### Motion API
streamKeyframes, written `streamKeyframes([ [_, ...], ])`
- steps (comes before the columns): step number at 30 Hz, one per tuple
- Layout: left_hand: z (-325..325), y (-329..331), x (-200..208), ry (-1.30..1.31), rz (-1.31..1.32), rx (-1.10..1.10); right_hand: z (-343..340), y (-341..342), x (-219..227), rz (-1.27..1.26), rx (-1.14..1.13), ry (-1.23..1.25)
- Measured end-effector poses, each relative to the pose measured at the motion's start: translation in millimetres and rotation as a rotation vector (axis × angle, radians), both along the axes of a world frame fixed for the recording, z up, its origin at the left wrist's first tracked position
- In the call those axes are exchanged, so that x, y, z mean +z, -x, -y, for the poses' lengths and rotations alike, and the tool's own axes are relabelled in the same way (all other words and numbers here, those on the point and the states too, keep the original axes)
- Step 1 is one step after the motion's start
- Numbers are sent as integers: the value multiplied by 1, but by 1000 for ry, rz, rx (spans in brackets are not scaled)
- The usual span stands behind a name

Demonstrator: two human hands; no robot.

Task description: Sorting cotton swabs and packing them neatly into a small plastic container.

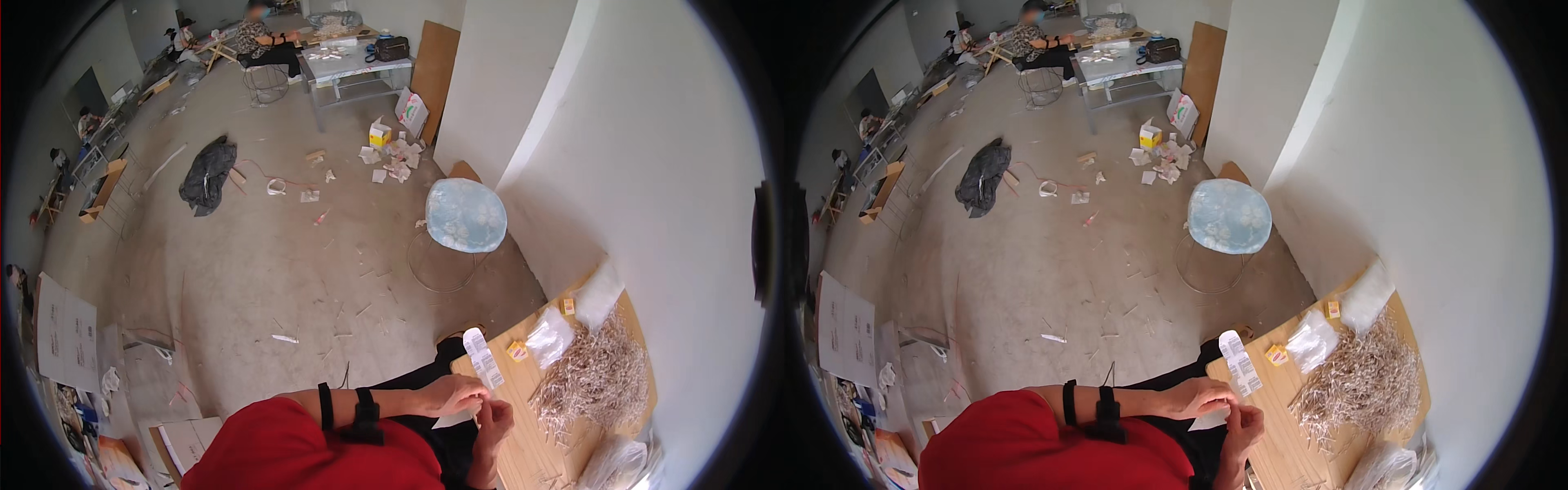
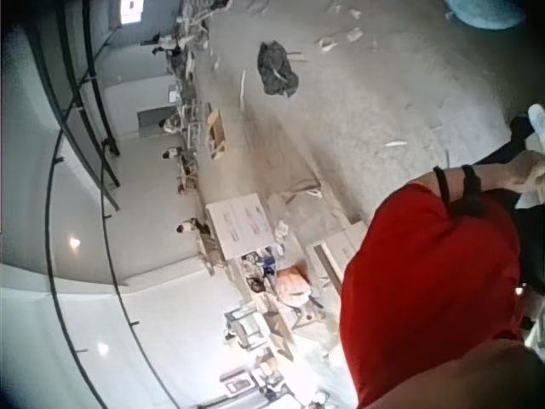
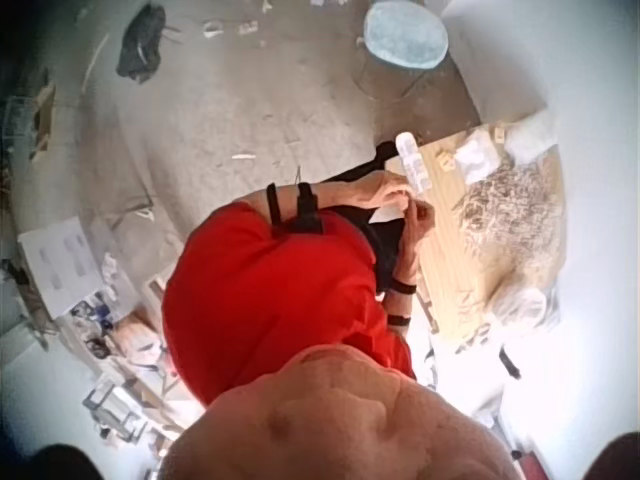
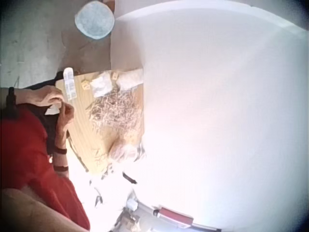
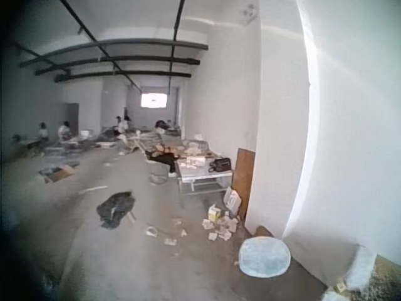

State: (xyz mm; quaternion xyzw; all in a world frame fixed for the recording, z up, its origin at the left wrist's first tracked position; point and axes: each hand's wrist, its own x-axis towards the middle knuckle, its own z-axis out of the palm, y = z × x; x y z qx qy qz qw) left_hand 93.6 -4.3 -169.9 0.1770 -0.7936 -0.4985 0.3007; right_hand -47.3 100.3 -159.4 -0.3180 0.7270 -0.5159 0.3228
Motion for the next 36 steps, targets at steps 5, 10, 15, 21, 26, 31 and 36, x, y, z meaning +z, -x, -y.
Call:
streamKeyframes([
  [5, -8, -1, -1, -42, 21, -2, -10, 2, -11, 210, -51, 4],
  [10, -7, -5, 7, -89, 86, -1, -15, 3, -33, -34, -22, -8],
  [15, -8, -5, 0, -112, 38, 172, 1, -7, -25, -230, 12, 52],
  [21, 0, -13, 17, -217, 167, 12, 12, -9, -20, 280, 13, -31],
  [26, 1, -5, 5, -235, 92, 114, 24, -19, 1, 114, 42, 49],
  [31, 10, -2, -8, -162, -2, 226, 27, -11, -13, -251, -8, 58],
  [36, 3, 1, -2, 137, 134, 337, 39, -22, 2, -600, -124, 104],
])
